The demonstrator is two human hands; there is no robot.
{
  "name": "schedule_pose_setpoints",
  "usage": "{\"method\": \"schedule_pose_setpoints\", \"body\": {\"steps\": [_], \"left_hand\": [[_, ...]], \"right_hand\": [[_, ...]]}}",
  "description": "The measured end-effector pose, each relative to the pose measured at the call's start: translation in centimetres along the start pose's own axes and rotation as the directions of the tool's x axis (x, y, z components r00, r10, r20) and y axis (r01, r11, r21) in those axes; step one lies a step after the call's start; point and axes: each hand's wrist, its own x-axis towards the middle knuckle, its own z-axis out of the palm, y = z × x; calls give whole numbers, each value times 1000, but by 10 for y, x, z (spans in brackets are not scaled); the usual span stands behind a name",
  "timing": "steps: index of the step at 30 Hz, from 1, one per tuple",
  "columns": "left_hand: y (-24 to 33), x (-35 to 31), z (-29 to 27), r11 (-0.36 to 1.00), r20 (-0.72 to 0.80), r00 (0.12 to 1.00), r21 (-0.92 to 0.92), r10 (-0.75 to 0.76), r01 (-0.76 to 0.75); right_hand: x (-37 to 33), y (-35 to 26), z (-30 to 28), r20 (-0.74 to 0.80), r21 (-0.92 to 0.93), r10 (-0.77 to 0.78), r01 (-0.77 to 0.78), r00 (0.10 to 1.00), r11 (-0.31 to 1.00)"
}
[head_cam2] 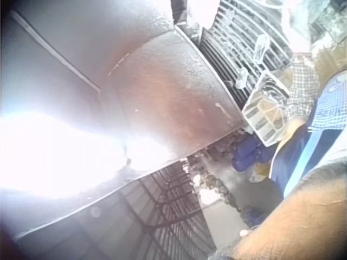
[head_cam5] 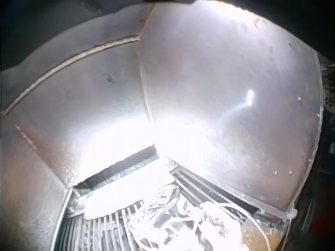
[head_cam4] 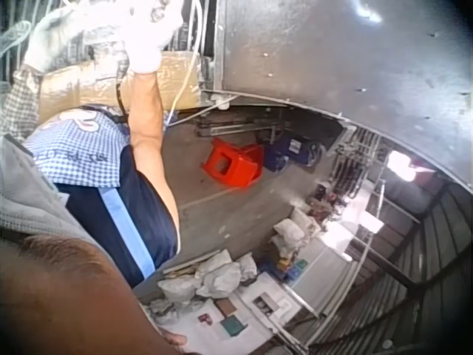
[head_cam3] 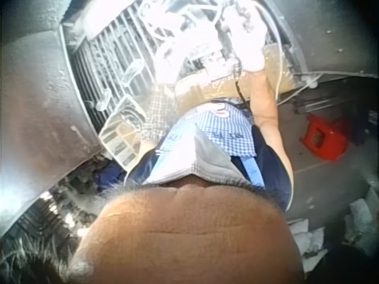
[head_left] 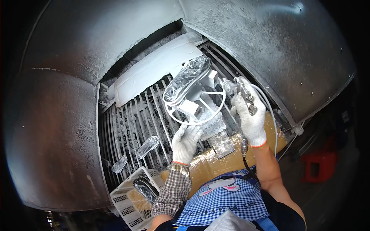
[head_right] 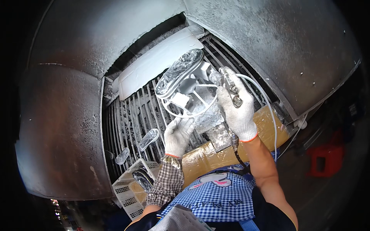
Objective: The person repeatedly picks up small plastic parts from a white basket and sprays them with white paint using a spray gun. They rotate the parts to ensure even coverage and place them on a metal grate to dry before picking up the next item.
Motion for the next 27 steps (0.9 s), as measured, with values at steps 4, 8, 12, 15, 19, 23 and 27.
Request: {"method": "schedule_pose_setpoints", "body": {"steps": [4,8,12,15,19,23,27], "left_hand": [[1,1,-4,1000,12,1000,-8,7,-7],[3,2,-6,1000,28,999,-14,25,-24],[5,4,-9,1000,33,999,-9,29,-29],[7,5,-14,999,55,998,-9,34,-33],[9,5,-14,998,27,999,-39,42,-41],[16,2,-9,997,47,996,1,77,-77],[23,1,-5,996,48,996,20,81,-82]], "right_hand": [[-1,-1,1,8,12,-7,7,1000,1000],[-2,4,6,80,-38,-15,18,997,999],[-5,0,17,170,-44,8,0,985,999],[-13,-4,22,250,-11,116,-117,961,993],[-17,1,24,284,48,123,-142,951,989],[-18,-3,21,214,62,99,-114,972,991],[-15,-6,11,140,34,90,-96,986,995]]}}
